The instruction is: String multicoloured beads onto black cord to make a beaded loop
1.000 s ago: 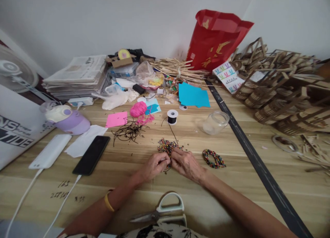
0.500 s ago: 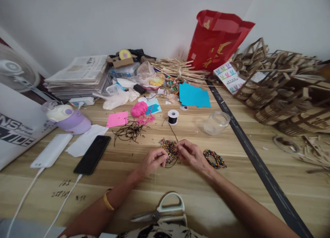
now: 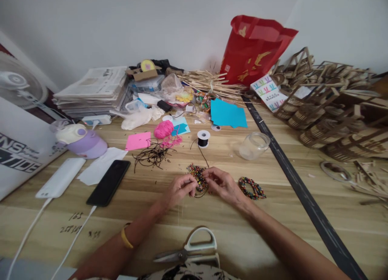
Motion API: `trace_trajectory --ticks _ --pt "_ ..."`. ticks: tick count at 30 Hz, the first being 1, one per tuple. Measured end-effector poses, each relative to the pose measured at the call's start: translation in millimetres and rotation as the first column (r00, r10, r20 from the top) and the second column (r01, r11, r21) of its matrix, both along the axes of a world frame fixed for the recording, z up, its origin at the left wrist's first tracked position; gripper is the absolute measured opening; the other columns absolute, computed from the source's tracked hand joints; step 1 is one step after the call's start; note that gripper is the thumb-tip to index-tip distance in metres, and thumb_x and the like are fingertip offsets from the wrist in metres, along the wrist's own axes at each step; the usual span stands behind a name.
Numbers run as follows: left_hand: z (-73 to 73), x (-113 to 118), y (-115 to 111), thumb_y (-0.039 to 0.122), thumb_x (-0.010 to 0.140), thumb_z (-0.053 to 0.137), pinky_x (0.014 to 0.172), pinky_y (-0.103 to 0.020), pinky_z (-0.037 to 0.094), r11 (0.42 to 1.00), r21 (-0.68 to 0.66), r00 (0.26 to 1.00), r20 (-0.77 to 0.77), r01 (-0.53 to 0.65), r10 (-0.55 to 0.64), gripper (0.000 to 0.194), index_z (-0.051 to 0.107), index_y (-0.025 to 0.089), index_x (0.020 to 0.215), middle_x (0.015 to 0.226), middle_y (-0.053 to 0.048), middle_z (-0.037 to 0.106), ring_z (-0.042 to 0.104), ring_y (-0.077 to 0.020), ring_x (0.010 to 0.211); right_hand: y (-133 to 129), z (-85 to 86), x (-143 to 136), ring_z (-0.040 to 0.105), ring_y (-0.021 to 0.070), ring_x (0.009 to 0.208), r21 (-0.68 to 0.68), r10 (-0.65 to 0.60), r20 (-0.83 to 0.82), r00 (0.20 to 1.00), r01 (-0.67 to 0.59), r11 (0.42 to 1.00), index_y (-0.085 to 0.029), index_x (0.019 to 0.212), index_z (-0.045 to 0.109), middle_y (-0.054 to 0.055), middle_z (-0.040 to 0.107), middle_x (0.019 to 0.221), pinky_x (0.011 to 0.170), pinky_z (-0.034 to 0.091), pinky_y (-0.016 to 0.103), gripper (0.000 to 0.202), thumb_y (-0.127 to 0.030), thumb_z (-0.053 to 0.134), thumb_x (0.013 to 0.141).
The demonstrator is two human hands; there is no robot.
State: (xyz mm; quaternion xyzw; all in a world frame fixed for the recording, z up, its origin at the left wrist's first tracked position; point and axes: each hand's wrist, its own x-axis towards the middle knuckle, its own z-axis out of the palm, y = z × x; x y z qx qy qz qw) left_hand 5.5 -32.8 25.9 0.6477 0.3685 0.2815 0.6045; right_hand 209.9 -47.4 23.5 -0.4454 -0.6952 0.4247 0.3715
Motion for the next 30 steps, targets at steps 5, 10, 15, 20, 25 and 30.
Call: trace_trajectory --ticks 5,10,15,20,25,30 --pt "3.1 -4.6 3.2 0.039 0.082 0.056 0.07 -0.025 0.041 0.999 -0.031 0.991 0.129 -0.032 0.036 0.027 0.058 0.014 0.071 0.069 -0.002 0.059 0.054 -0.014 0.069 2.7 -2.2 2.6 0.049 0.0116 0.061 -0.015 -0.061 -0.004 0.998 0.061 0.998 -0.016 0.097 0.059 0.002 0.058 0.076 0.053 0.038 0.021 0.022 -0.034 0.05 0.089" --pt "7.0 -7.6 8.0 0.033 0.073 0.064 0.068 -0.027 0.041 0.971 -0.207 0.932 0.316 -0.116 0.179 0.023 0.057 0.014 0.061 0.068 -0.003 0.058 0.054 -0.0143 0.067 9.1 -4.2 9.2 0.051 0.0119 0.062 -0.057 -0.073 -0.074 0.995 0.069 0.996 -0.015 0.096 0.059 0.002 0.057 0.072 0.054 0.04 0.021 0.025 -0.037 0.05 0.09" --pt "18.2 -8.0 9.9 0.031 0.068 0.068 0.064 -0.027 0.043 0.942 -0.324 0.88 0.417 -0.092 0.229 0.022 0.057 0.014 0.06 0.065 -0.003 0.061 0.058 -0.0153 0.065 18.8 -0.7 29.4 0.051 0.0114 0.058 -0.013 -0.14 -0.044 0.989 0.139 0.99 -0.015 0.1 0.059 0.002 0.058 0.073 0.05 0.041 0.022 0.029 -0.04 0.05 0.089" --pt "26.5 -7.9 10.9 0.03 0.069 0.07 0.063 -0.026 0.043 0.952 -0.295 0.882 0.421 -0.087 0.211 0.022 0.059 0.013 0.059 0.06 -0.003 0.062 0.057 -0.014 0.061 19.4 11.6 43.7 0.06 0.0186 0.076 0.186 -0.239 0.135 0.962 0.212 0.959 -0.016 0.1 0.059 0.008 0.063 0.087 0.064 0.051 0.03 0.029 -0.039 0.045 0.091" --pt "36.3 -2.4 11.5 0.031 0.069 0.071 0.063 -0.026 0.043 0.963 -0.262 0.898 0.403 -0.07 0.175 0.023 0.061 0.012 0.061 0.06 -0.003 0.064 0.057 -0.0136 0.059 0.7 -9.0 30.4 0.047 0.0282 0.121 0.353 -0.284 0.348 0.893 0.155 0.922 -0.015 0.131 0.044 0.017 0.05 0.13 0.101 0.04 0.047 0.046 -0.041 0.037 0.094" --pt "51.2 5.0 9.9 0.032 0.07 0.072 0.064 -0.026 0.043 0.97 -0.228 0.881 0.44 -0.08 0.176 0.024 0.063 0.012 0.062 0.06 -0.003 0.064 0.058 -0.0142 0.061 -10.7 -46.6 19.5 0.018 0.0337 0.139 0.408 -0.335 0.547 0.767 0.105 0.907 -0.01 0.144 0.025 0.022 0.03 0.146 0.106 0.029 0.055 0.065 -0.049 0.034 0.094"
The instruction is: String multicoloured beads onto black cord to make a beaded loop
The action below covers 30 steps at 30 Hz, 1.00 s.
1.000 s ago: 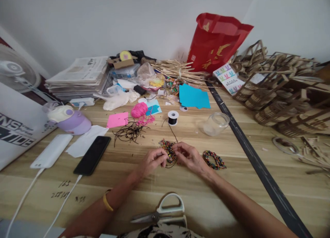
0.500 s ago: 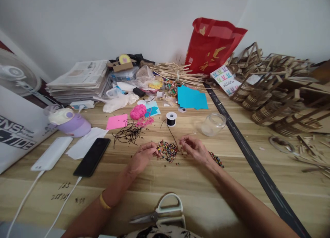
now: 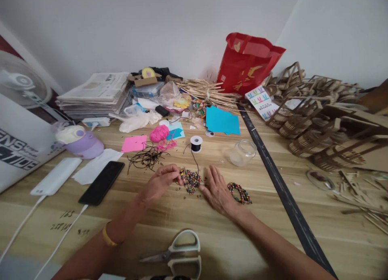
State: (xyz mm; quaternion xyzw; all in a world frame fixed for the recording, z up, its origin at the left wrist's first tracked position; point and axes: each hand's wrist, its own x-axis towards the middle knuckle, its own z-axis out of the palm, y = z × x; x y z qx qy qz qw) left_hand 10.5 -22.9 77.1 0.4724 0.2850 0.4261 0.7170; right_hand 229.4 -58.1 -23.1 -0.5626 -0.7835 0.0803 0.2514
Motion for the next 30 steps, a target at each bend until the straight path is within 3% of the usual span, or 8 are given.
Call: trace_trajectory --ticks 9,21,30 --pt "21.3 14.2 -6.1 0.027 0.073 0.07 0.064 -0.025 0.044 0.99 0.105 0.995 0.002 -0.097 0.098 0.018 0.065 0.012 0.065 0.063 -0.003 0.063 0.057 -0.0129 0.062 10.9 -9.8 -20.4 0.016 0.0335 0.14 0.037 0.116 0.061 0.991 -0.118 0.992 -0.006 0.147 0.014 0.025 0.025 0.148 0.107 0.027 0.054 0.085 -0.062 0.037 0.088" --pt "23.0 23.8 -12.0 0.025 0.072 0.071 0.063 -0.024 0.045 0.955 0.108 0.961 0.007 -0.277 0.278 0.015 0.065 0.012 0.065 0.062 -0.002 0.063 0.058 -0.0125 0.061 17.7 -8.0 -45.2 0.018 0.0356 0.139 0.02 0.18 0.009 0.984 -0.18 0.983 0.003 0.142 0.026 0.028 0.026 0.146 0.109 0.027 0.053 0.082 -0.055 0.047 0.088" --pt "22.7 17.9 -18.3 0.023 0.075 0.069 0.065 -0.024 0.044 0.937 0.148 0.949 0.042 -0.316 0.313 0.012 0.065 0.013 0.069 0.063 -0.001 0.063 0.058 -0.0121 0.062 20.6 -9.0 -58.2 0.017 0.0362 0.139 -0.026 0.182 -0.006 0.983 -0.182 0.983 0.004 0.141 0.029 0.028 0.025 0.147 0.109 0.025 0.053 0.079 -0.053 0.046 0.089"
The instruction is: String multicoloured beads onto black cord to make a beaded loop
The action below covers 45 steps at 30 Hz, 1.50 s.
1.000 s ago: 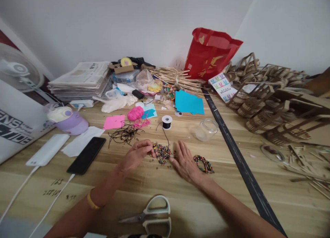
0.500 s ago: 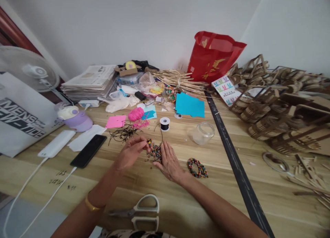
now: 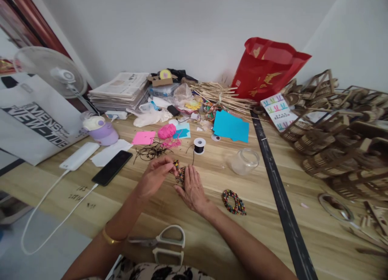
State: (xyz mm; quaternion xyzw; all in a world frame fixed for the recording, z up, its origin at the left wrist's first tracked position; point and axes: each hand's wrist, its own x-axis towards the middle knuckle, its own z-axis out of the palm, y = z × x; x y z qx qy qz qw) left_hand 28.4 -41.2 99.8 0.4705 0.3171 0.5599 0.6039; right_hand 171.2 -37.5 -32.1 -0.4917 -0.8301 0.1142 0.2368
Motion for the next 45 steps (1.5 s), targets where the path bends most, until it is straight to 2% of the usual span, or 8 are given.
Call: trace_trajectory --ticks 7,11,18,24,28,32,38,45 --pt "-6.2 -2.7 -0.9 0.024 0.076 0.067 0.065 -0.025 0.043 0.996 -0.008 0.997 0.004 0.083 -0.083 0.014 0.063 0.012 0.069 0.065 -0.002 0.064 0.057 -0.0129 0.063 4.1 -2.4 8.7 0.016 0.0312 0.14 0.003 0.072 -0.101 0.992 -0.072 0.997 -0.002 0.144 0.026 0.024 0.025 0.148 0.111 0.026 0.05 0.07 -0.046 0.044 0.092" --pt "-6.9 -4.5 -1.6 0.024 0.079 0.064 0.067 -0.026 0.043 0.99 0.005 0.99 -0.013 0.144 -0.144 0.015 0.063 0.012 0.07 0.066 -0.004 0.063 0.057 -0.0136 0.064 8.2 4.1 18.7 0.026 0.0261 0.137 -0.036 0.087 -0.213 0.973 -0.097 0.995 -0.013 0.144 0.027 0.018 0.033 0.145 0.11 0.03 0.047 0.057 -0.039 0.041 0.095" --pt "-3.0 -4.0 0.5 0.028 0.08 0.062 0.068 -0.028 0.042 0.975 0.03 0.974 -0.059 0.221 -0.219 0.019 0.061 0.012 0.07 0.066 -0.004 0.062 0.057 -0.0149 0.065 18.3 17.7 34.4 0.042 0.0225 0.127 -0.193 0.036 -0.331 0.943 -0.105 0.976 -0.015 0.139 0.034 0.015 0.045 0.137 0.107 0.035 0.041 0.047 -0.036 0.036 0.097" --pt "-9.2 -7.6 4.1 0.03 0.083 0.059 0.071 -0.027 0.042 0.973 0.02 0.956 -0.188 0.232 -0.224 0.021 0.06 0.012 0.071 0.067 -0.003 0.062 0.056 -0.014 0.067 16.1 53.7 43.8 0.054 0.0236 0.116 -0.235 -0.016 -0.515 0.857 -0.124 0.964 -0.019 0.132 0.043 0.013 0.053 0.131 0.098 0.044 0.042 0.043 -0.039 0.042 0.095" --pt "-14.2 -11.1 5.0 0.03 0.085 0.056 0.069 -0.025 0.041 0.971 0.006 0.933 -0.28 0.238 -0.227 0.021 0.06 0.012 0.073 0.069 -0.002 0.061 0.054 -0.0128 0.067 3.1 85.4 42.0 0.059 0.0232 0.109 -0.184 0.059 -0.636 0.77 -0.225 0.957 -0.021 0.129 0.048 0.011 0.058 0.126 0.091 0.05 0.038 0.041 -0.038 0.052 0.091" --pt "-21.0 -11.0 4.9 0.031 0.083 0.058 0.066 -0.024 0.041 0.964 -0.026 0.907 -0.333 0.265 -0.259 0.02 0.06 0.012 0.076 0.068 -0.002 0.059 0.054 -0.0133 0.067 -10.5 105.3 32.7 0.06 0.0228 0.106 -0.135 0.131 -0.611 0.781 -0.266 0.954 -0.022 0.126 0.053 0.011 0.06 0.124 0.088 0.052 0.038 0.035 -0.03 0.051 0.092" --pt "-24.9 -10.7 3.8 0.029 0.085 0.053 0.065 -0.024 0.041 0.962 0.042 0.855 -0.47 0.269 -0.218 0.018 0.058 0.014 0.077 0.065 0.0 0.057 0.053 -0.0128 0.064 -12.4 101.2 24.4 0.063 0.0198 0.097 -0.048 0.146 -0.563 0.813 -0.209 0.977 -0.02 0.111 0.06 0.009 0.066 0.105 0.086 0.051 0.034 0.022 -0.023 0.052 0.09" --pt "-21.3 -11.5 4.9 0.027 0.084 0.052 0.062 -0.023 0.039 0.963 0.197 0.777 -0.63 0.184 -0.02 0.018 0.06 0.015 0.074 0.067 0.0 0.059 0.051 -0.0134 0.064 -8.6 97.4 23.6 0.063 0.0177 0.082 -0.064 0.096 -0.555 0.826 -0.157 0.985 -0.018 0.097 0.061 0.007 0.067 0.089 0.073 0.052 0.029 0.012 -0.022 0.053 0.088"
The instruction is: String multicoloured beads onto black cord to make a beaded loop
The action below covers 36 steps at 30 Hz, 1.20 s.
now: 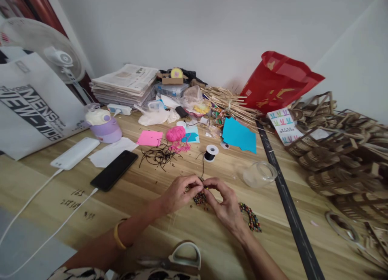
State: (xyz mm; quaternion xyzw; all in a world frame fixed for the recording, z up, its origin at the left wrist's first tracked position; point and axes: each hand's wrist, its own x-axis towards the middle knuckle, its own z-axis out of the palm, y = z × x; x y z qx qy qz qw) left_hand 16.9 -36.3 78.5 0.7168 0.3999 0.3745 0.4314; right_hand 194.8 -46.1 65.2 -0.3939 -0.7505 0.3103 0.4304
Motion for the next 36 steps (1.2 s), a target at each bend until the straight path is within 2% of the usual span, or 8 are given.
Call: trace_trajectory --ticks 4,7,11,14,17,20,29,36 --pt "-1.6 -0.6 0.7 0.033 0.087 0.05 0.06 -0.023 0.036 0.999 -0.045 1.0 0.009 -0.005 0.005 0.025 0.055 0.015 0.069 0.064 0.001 0.052 0.046 -0.0123 0.063 0.3 -0.2 -0.5 0.062 0.0172 0.08 0.0 -0.033 0.004 0.999 0.033 0.999 -0.018 0.093 0.061 0.006 0.066 0.086 0.072 0.051 0.028 0.011 -0.021 0.052 0.087" --pt "-2.7 0.2 2.2 0.037 0.087 0.049 0.066 -0.025 0.04 0.994 -0.107 0.984 0.176 0.027 -0.008 0.029 0.053 0.015 0.068 0.072 -0.002 0.053 0.048 -0.0141 0.071 1.3 -0.4 -1.4 0.062 0.0162 0.076 -0.015 -0.054 -0.005 0.999 0.054 0.998 -0.018 0.091 0.06 0.005 0.065 0.083 0.069 0.051 0.027 0.011 -0.02 0.05 0.087" --pt "-3.2 4.3 4.0 0.039 0.084 0.055 0.071 -0.027 0.042 0.978 -0.181 0.906 0.424 0.106 -0.019 0.029 0.054 0.014 0.07 0.092 -0.008 0.058 0.051 -0.0162 0.079 3.1 0.8 -2.8 0.062 0.0151 0.072 -0.032 -0.028 -0.032 0.999 0.027 0.999 -0.018 0.088 0.061 0.004 0.066 0.08 0.066 0.05 0.025 0.011 -0.02 0.05 0.087" --pt "-4.4 8.6 4.4 0.038 0.085 0.054 0.067 -0.026 0.04 0.959 -0.223 0.851 0.524 0.174 -0.033 0.027 0.056 0.014 0.073 0.081 -0.006 0.058 0.049 -0.014 0.07 3.8 2.5 -2.9 0.061 0.0149 0.072 -0.032 -0.007 -0.046 0.999 0.006 0.999 -0.017 0.085 0.06 0.004 0.066 0.079 0.066 0.05 0.025 0.011 -0.018 0.05 0.087" --pt "-6.6 12.8 4.7 0.038 0.087 0.051 0.065 -0.025 0.036 0.958 -0.237 0.85 0.527 0.164 -0.015 0.032 0.053 0.014 0.066 0.065 -0.002 0.053 0.046 -0.0126 0.063 3.7 4.3 -2.3 0.06 0.0144 0.071 -0.007 -0.023 -0.041 0.999 0.022 1.0 -0.018 0.082 0.059 0.003 0.064 0.077 0.066 0.048 0.025 0.01 -0.015 0.05 0.084" --pt "-8.0 16.3 5.4 0.04 0.087 0.05 0.061 -0.025 0.033 0.96 -0.231 0.867 0.497 0.16 -0.025 0.036 0.05 0.014 0.061 0.059 0.0 0.048 0.042 -0.0113 0.057 3.7 5.6 -1.4 0.059 0.014 0.071 0.027 -0.005 -0.009 1.0 0.006 1.0 -0.018 0.08 0.059 0.002 0.063 0.077 0.068 0.047 0.025 0.012 -0.011 0.049 0.081" --pt "-1.6 16.8 4.3 0.04 0.087 0.05 0.058 -0.025 0.032 0.963 -0.189 0.867 0.493 0.193 -0.077 0.035 0.045 0.016 0.062 0.057 0.001 0.045 0.04 -0.0109 0.056 6.5 6.7 1.2 0.055 0.0132 0.066 -0.009 0.013 -0.019 1.0 -0.013 1.0 -0.018 0.074 0.055 0.0 0.058 0.07 0.064 0.043 0.023 0.01 -0.012 0.048 0.078" --pt "-3.4 14.9 4.1 0.039 0.089 0.048 0.06 -0.025 0.034 0.971 -0.15 0.881 0.462 0.188 -0.099 0.036 0.045 0.015 0.062 0.06 0.001 0.046 0.042 -0.0111 0.058 9.8 -5.2 3.3 0.053 0.0125 0.065 -0.04 0.015 -0.041 0.999 -0.016 0.999 -0.017 0.076 0.057 -0.001 0.058 0.07 0.064 0.042 0.023 0.01 -0.012 0.048 0.079"
